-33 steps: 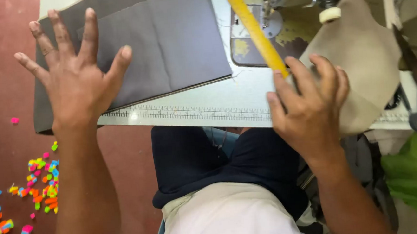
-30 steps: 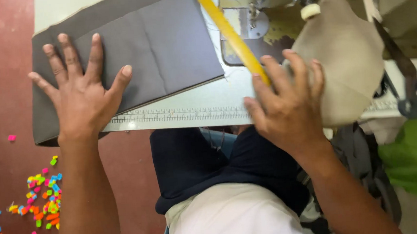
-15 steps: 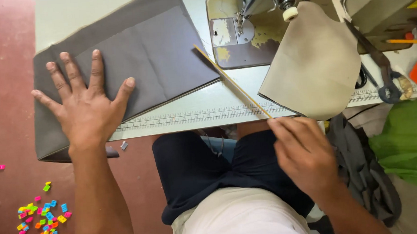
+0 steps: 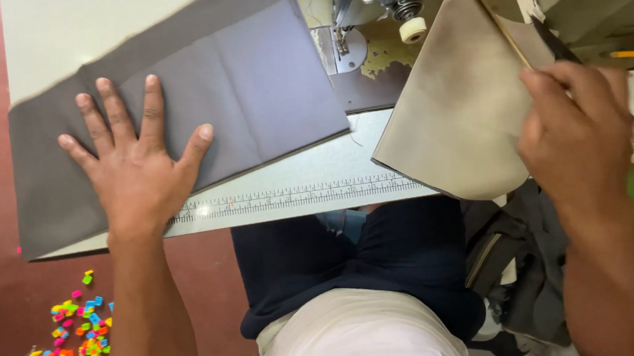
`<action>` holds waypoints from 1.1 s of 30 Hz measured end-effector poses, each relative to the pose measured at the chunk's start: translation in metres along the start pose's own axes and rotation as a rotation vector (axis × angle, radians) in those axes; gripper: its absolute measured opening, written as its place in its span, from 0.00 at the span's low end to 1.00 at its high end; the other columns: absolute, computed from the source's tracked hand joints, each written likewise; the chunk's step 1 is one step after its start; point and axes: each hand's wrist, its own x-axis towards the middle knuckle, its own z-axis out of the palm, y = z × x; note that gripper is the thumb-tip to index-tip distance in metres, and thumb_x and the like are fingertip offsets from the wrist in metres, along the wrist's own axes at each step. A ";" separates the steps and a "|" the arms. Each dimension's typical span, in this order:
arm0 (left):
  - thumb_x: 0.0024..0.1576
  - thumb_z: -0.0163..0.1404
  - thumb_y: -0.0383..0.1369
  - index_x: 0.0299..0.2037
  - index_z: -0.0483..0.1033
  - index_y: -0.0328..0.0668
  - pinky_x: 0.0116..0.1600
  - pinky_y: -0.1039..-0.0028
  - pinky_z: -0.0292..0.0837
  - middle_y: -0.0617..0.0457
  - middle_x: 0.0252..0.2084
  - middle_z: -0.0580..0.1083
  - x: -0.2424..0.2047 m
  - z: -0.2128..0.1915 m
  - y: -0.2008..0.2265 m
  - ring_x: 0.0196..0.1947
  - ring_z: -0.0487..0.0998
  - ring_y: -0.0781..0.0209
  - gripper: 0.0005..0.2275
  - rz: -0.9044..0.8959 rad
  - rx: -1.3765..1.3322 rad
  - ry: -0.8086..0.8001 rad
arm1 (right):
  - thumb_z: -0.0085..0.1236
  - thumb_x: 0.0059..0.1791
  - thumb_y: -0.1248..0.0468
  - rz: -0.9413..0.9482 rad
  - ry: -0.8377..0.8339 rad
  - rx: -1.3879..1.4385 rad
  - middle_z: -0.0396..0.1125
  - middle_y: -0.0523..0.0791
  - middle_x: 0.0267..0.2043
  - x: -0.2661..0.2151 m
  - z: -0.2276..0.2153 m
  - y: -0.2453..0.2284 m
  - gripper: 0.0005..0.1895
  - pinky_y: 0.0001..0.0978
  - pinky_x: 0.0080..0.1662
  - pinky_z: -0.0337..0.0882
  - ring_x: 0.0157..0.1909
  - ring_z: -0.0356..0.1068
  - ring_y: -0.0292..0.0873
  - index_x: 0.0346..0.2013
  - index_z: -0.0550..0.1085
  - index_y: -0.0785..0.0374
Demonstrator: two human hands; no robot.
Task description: A person is seen positioning grey fabric on a sewing machine table and using large scissors to cut the fabric into specific shapes.
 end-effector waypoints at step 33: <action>0.55 0.56 0.28 0.27 0.79 0.40 0.35 0.49 0.71 0.45 0.52 0.71 0.160 0.046 0.131 0.50 0.72 0.40 0.04 0.935 -0.293 0.154 | 0.56 0.54 0.50 -0.112 -0.127 0.384 0.69 0.51 0.62 0.061 0.003 -0.110 0.24 0.53 0.64 0.66 0.67 0.66 0.56 0.56 0.75 0.64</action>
